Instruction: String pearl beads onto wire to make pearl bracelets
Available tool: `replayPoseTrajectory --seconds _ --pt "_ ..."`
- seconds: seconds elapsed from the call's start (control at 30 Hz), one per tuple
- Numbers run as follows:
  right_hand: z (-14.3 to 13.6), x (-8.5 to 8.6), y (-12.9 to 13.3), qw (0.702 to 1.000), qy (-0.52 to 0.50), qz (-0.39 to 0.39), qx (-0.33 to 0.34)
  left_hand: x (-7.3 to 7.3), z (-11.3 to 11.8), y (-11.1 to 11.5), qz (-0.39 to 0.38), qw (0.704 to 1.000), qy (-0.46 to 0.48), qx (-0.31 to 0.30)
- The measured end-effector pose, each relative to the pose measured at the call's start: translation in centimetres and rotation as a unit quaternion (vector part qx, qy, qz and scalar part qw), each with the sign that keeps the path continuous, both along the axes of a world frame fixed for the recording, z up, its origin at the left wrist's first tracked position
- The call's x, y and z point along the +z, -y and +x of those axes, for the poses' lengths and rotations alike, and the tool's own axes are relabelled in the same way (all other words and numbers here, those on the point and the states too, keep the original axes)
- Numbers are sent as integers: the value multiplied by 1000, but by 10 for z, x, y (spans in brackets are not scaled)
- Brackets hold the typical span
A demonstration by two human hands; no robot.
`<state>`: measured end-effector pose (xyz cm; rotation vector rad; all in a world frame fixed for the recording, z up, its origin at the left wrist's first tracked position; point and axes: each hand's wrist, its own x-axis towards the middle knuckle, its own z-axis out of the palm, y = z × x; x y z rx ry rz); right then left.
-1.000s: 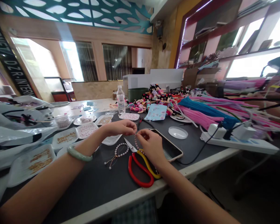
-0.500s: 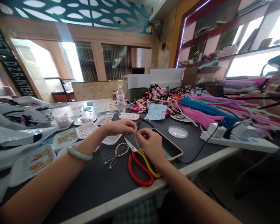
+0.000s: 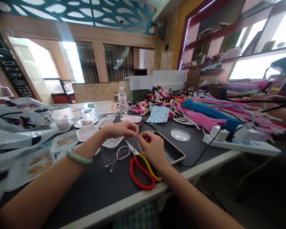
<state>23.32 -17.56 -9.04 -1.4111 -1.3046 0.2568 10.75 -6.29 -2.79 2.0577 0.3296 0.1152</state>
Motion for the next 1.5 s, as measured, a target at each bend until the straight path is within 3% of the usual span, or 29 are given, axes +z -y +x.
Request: replayPoseTrajectory --seconds 1.13,1.5 --pt "1 -3 -1 1000 1 10 -8 -3 -2 -2 -51 998 -29 15" --pt "0 -2 -2 999 1 -23 -26 -8 -2 -6 -66 997 -30 15"
